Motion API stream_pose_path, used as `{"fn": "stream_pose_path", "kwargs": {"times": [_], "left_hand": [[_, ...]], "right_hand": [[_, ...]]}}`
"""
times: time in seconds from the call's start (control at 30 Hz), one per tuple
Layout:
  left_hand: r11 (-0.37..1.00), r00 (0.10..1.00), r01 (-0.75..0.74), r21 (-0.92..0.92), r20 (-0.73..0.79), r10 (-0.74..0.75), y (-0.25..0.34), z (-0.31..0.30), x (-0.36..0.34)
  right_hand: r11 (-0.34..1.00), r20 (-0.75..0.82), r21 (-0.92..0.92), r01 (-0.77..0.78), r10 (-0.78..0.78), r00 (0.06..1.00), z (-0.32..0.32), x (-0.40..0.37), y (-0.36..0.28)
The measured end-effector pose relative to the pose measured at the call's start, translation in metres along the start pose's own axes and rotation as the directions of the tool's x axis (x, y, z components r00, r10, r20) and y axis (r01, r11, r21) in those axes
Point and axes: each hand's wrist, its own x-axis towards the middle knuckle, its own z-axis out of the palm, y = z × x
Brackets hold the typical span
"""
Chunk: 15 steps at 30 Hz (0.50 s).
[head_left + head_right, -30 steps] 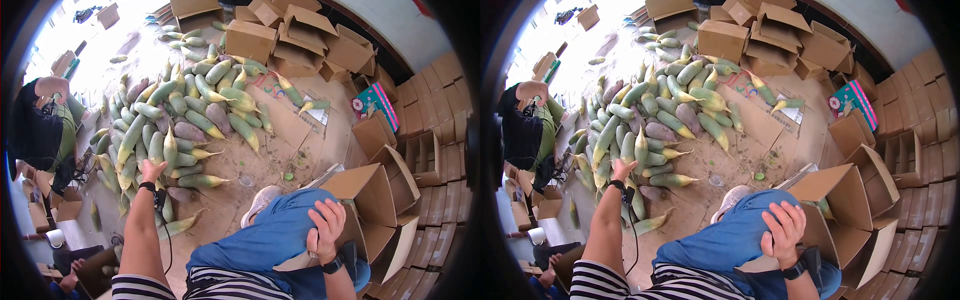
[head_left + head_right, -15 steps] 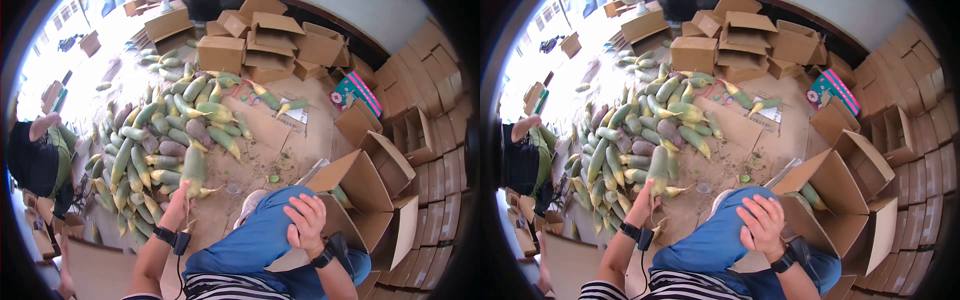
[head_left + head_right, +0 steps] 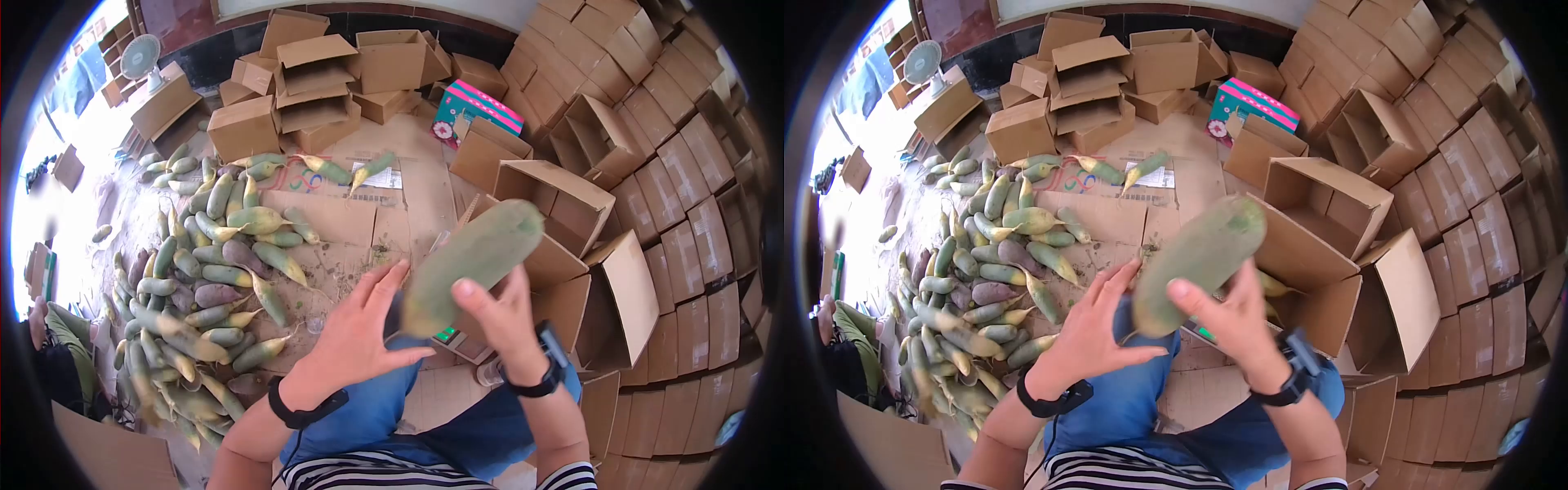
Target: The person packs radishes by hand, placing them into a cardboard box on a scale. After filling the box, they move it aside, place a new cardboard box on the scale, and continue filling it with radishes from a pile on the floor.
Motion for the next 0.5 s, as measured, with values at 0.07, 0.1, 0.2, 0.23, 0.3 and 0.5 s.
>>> {"fn": "stream_pose_path", "kwargs": {"times": [0.07,0.1,0.2,0.23,0.3,0.5], "left_hand": [[0.919,0.988,-0.138,0.370,-0.009,0.153,-0.003,0.008,0.000],[0.919,0.990,-0.133,0.371,0.000,0.144,-0.010,0.012,-0.005],[0.928,0.990,-0.057,0.368,0.140,0.006,-0.030,0.021,-0.036],[0.917,0.993,-0.028,0.398,0.119,-0.022,-0.031,0.022,-0.040],[0.943,0.992,0.010,0.332,0.114,-0.050,-0.033,0.024,-0.047],[0.975,0.970,0.217,-0.048,0.124,-0.209,-0.076,0.010,-0.073]], "right_hand": [[0.963,-0.058,-0.259,0.069,-0.086,0.995,-0.036,0.010,-0.003],[0.922,-0.082,-0.380,0.068,-0.107,0.991,-0.055,0.016,-0.002],[0.483,0.004,-0.870,0.096,-0.189,0.982,-0.109,0.032,0.026],[0.339,0.061,-0.933,0.122,-0.185,0.981,-0.126,0.036,0.049],[0.236,0.189,-0.954,0.186,-0.011,0.982,-0.153,0.034,0.089],[0.035,0.107,-0.994,0.102,0.422,0.900,-0.207,0.017,0.168]]}}
